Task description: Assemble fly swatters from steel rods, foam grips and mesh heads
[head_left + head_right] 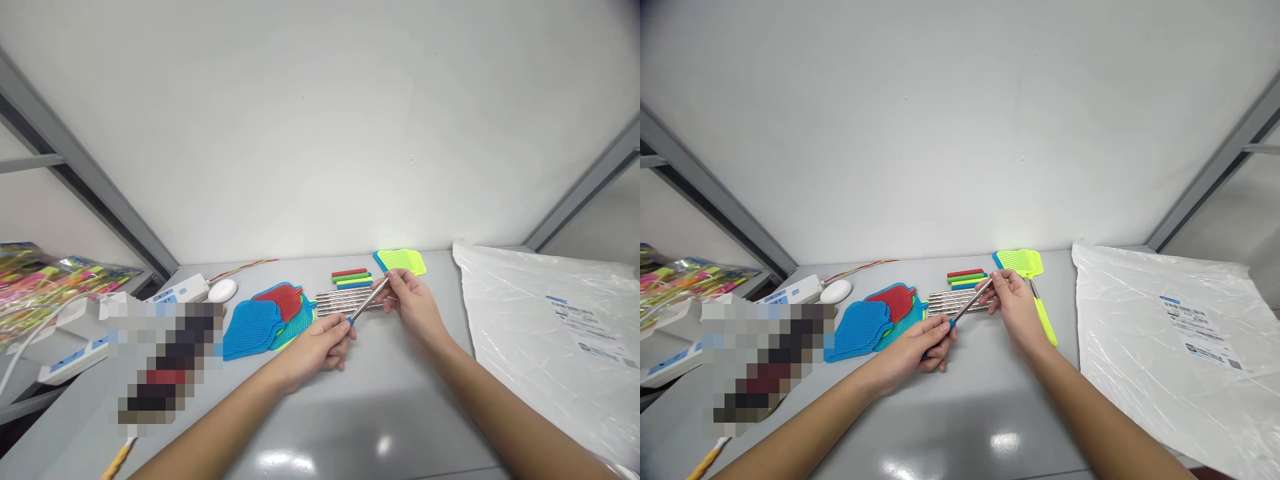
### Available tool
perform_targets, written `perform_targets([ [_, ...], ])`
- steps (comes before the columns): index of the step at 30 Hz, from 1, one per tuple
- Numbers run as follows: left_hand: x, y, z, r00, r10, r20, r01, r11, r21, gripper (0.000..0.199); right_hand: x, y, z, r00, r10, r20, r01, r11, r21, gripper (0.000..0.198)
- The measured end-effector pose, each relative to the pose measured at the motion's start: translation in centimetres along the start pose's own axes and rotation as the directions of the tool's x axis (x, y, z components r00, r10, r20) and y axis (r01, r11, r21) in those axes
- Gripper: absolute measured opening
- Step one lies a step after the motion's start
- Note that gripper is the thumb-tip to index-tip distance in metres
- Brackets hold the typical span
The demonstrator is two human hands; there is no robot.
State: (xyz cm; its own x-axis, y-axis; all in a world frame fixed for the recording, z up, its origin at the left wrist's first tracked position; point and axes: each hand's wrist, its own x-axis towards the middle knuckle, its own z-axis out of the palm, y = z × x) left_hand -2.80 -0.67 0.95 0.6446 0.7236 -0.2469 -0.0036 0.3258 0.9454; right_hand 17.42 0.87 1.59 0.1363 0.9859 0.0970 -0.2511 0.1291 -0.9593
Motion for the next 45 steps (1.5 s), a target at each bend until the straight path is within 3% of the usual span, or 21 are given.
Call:
perform_targets([
  [5,0.1,-0.4,-0.1,1.000,0.012,-0.013,-0.012,1.000,-0.003,0.031,0.2,0.1,-0.4,0.997,0.044,0.069,-0.045,0.999,0.015,0.031],
  [18,0.4,-1.1,0.1,0.998,0.038,-0.044,-0.037,0.999,0.018,0.037,0.2,0.2,0.1,0.993,0.078,0.086,-0.076,0.997,-0.020,0.037],
  [22,0.6,-1.2,0.6,0.997,0.073,-0.032,-0.072,0.997,0.026,0.036,0.2,0.2,0.1,0.992,0.071,0.101,-0.069,0.997,-0.028,0.036],
  [26,0.5,-0.9,0.7,0.999,0.013,0.032,-0.012,0.999,-0.041,0.034,0.2,0.0,0.2,0.993,0.080,0.092,-0.078,0.997,-0.031,0.036],
  [29,0.2,-0.6,0.7,0.994,0.053,0.091,-0.050,0.998,-0.030,0.035,-0.1,-0.7,0.6,0.998,0.016,0.057,-0.013,0.998,-0.064,0.035],
  [31,0.0,-0.4,0.7,0.992,0.083,0.098,-0.090,0.994,0.068,0.037,-0.6,-1.2,0.8,0.997,-0.055,0.045,0.060,0.990,-0.124,0.033],
  [35,-0.3,0.1,0.8,0.986,0.149,0.074,-0.165,0.942,0.293,0.036,-2.1,-1.6,1.4,0.966,-0.199,0.166,0.241,0.925,-0.294,0.024],
  [38,-0.3,0.0,1.0,0.973,0.221,0.058,-0.228,0.924,0.306,0.027,-3.3,-1.5,1.8,0.925,-0.267,0.269,0.355,0.859,-0.370,0.018],
  [42,-0.2,-0.4,1.6,0.966,0.260,-0.010,-0.243,0.917,0.316,0.022,-4.4,-1.5,2.0,0.902,-0.314,0.296,0.412,0.831,-0.374,0.014],
  [45,-0.3,-0.5,2.1,0.937,0.341,-0.074,-0.280,0.860,0.426,0.019,-4.7,-1.4,2.0,0.887,-0.350,0.302,0.451,0.797,-0.401,0.012],
])
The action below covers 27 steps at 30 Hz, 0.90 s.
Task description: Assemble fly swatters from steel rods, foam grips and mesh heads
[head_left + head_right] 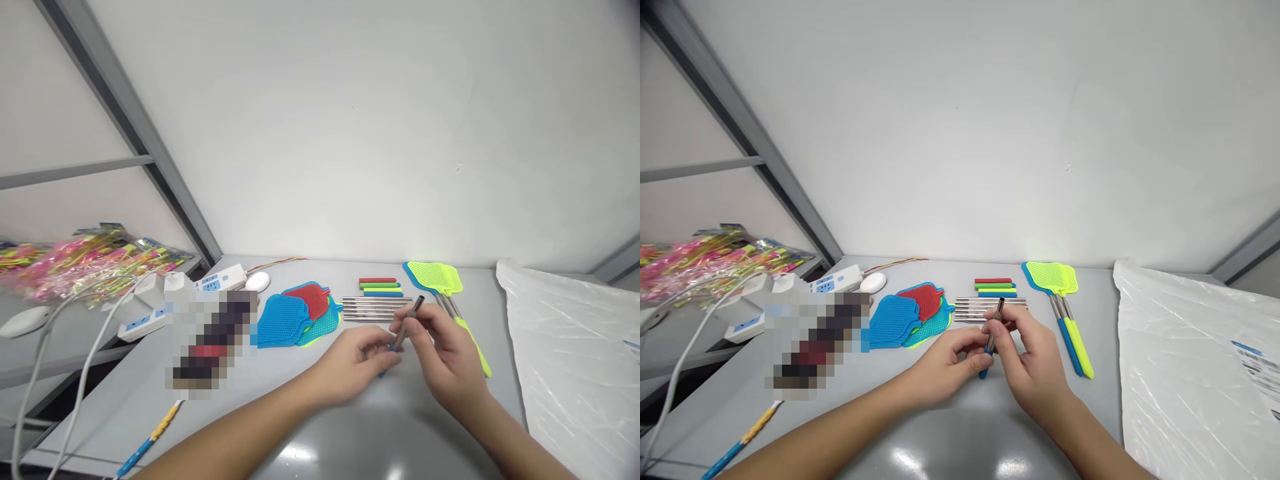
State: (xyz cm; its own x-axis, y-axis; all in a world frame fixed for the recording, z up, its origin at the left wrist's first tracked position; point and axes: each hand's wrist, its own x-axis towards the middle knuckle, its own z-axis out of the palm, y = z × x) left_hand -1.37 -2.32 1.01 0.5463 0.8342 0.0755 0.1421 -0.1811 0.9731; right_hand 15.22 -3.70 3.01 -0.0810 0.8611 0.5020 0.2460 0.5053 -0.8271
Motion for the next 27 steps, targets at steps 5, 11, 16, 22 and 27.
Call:
perform_targets([
  [5,-0.2,0.2,-0.2,0.980,0.113,-0.166,-0.110,0.994,0.022,0.035,0.0,0.1,0.1,1.000,-0.015,0.020,0.016,0.999,-0.046,0.011],
  [11,-0.5,2.0,-1.2,0.847,0.404,-0.346,-0.374,0.915,0.152,0.036,0.2,0.0,0.7,0.993,-0.023,0.114,0.026,0.999,-0.019,0.013],
  [16,0.2,4.6,-0.5,0.886,0.400,-0.233,-0.373,0.915,0.153,0.034,0.1,0.3,1.1,0.992,-0.079,0.103,0.087,0.993,-0.076,0.017],
  [22,1.3,6.1,0.6,0.948,0.287,-0.141,-0.287,0.958,0.017,0.029,-0.3,0.8,1.2,0.979,-0.148,0.143,0.167,0.978,-0.128,0.023],
  [27,1.5,5.9,0.1,0.953,0.270,-0.138,-0.276,0.961,-0.026,0.029,-0.1,0.9,1.2,0.969,-0.154,0.191,0.175,0.979,-0.102,0.025],
])
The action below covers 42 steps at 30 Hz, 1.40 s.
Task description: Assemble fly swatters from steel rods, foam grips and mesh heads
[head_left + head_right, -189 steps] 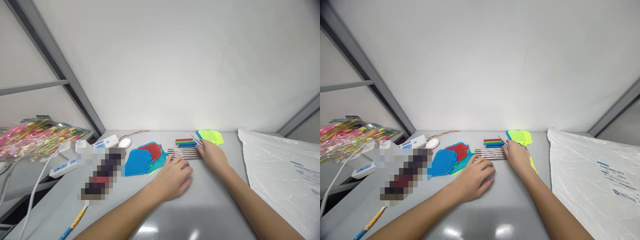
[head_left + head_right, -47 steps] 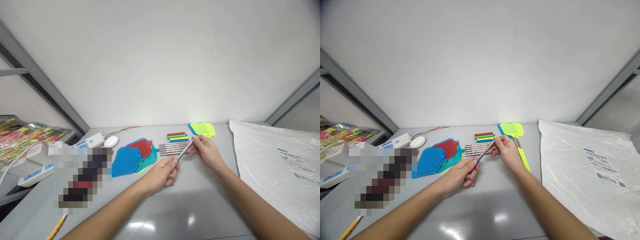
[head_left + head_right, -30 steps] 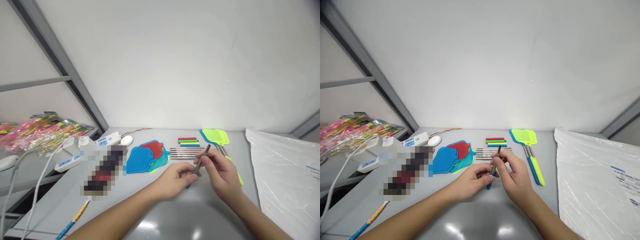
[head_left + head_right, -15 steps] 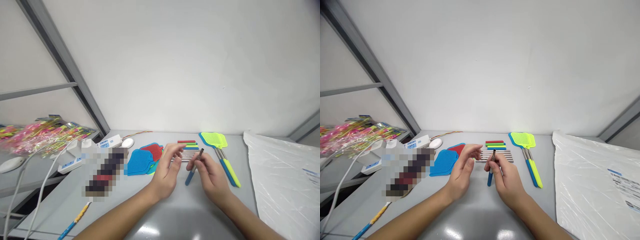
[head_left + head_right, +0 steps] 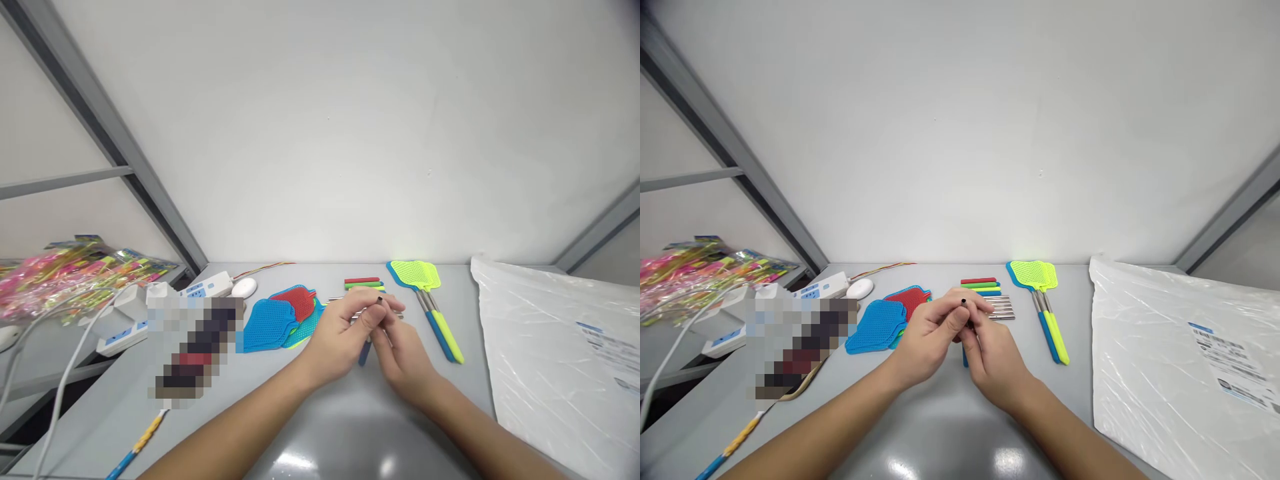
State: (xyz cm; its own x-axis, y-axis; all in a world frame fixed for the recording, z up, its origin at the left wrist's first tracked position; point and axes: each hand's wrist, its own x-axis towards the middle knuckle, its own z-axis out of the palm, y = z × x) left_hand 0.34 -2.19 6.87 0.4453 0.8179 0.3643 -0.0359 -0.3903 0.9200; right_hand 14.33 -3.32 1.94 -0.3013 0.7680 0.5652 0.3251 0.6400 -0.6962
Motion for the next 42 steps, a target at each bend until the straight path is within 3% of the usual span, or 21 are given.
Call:
perform_targets([
  [4,-0.1,-0.2,-0.6,1.000,0.020,0.018,-0.020,1.000,0.014,0.027,0.3,-0.3,-0.1,0.999,-0.019,0.027,0.018,0.999,0.035,0.017],
  [17,-1.4,-1.1,-0.2,0.998,0.062,-0.011,-0.059,0.981,0.183,0.026,-0.6,0.8,1.0,0.998,0.027,0.056,-0.028,1.000,0.013,0.027],
  [23,-1.6,-1.6,-0.1,0.999,0.047,-0.016,-0.043,0.980,0.196,0.029,-0.7,1.0,1.4,0.999,0.021,0.027,-0.022,0.999,0.036,0.027],
  [30,-1.3,-1.6,0.7,0.987,0.141,-0.077,-0.123,0.972,0.201,0.029,-1.2,1.8,1.9,0.999,0.030,-0.027,-0.031,0.999,-0.025,0.032],
  [42,-1.8,-1.5,0.8,0.980,0.161,-0.118,-0.136,0.972,0.190,0.031,-1.3,1.5,2.4,0.999,0.033,-0.040,-0.033,0.999,0.011,0.032],
])
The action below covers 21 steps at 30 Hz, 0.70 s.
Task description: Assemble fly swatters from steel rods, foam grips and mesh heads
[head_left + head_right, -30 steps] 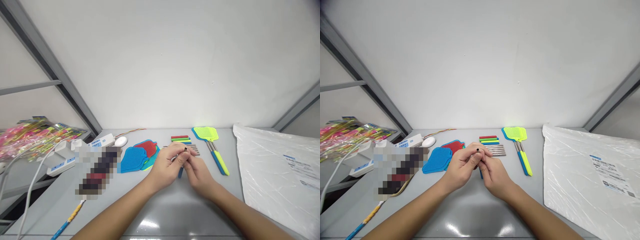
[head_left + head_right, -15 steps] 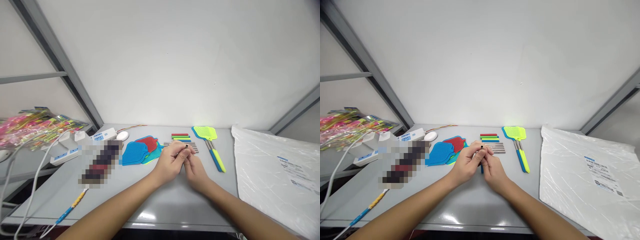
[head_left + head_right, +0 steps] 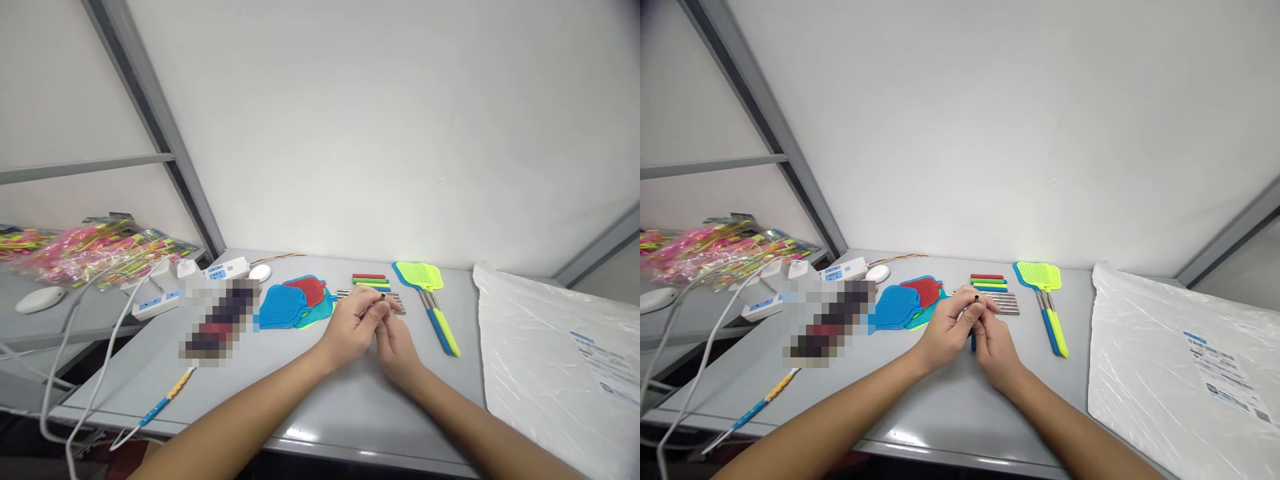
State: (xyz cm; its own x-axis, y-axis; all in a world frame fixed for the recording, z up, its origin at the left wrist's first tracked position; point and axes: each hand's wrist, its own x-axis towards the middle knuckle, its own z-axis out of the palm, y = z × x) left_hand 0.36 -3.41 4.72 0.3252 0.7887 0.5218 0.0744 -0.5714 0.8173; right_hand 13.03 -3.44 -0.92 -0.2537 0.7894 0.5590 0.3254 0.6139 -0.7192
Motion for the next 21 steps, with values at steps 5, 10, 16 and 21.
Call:
perform_targets([
  [5,-0.6,0.0,0.6,0.996,-0.057,-0.074,0.047,0.990,-0.132,0.030,-0.2,0.0,0.3,0.995,0.077,0.065,-0.081,0.994,0.071,0.029],
  [10,-0.3,-0.4,0.5,0.920,-0.199,-0.338,0.050,0.914,-0.402,0.028,-0.2,0.0,0.2,0.944,0.153,0.292,-0.167,0.986,0.024,0.019],
  [16,1.4,-2.5,-2.0,0.727,-0.383,-0.570,0.033,0.849,-0.528,0.028,0.1,0.7,-0.3,0.923,0.252,0.289,-0.215,0.965,-0.153,0.025],
  [21,1.7,-4.0,-3.0,0.647,-0.507,-0.570,0.075,0.786,-0.614,0.026,-0.2,1.1,-0.2,0.932,0.268,0.243,-0.223,0.954,-0.199,0.031],
])
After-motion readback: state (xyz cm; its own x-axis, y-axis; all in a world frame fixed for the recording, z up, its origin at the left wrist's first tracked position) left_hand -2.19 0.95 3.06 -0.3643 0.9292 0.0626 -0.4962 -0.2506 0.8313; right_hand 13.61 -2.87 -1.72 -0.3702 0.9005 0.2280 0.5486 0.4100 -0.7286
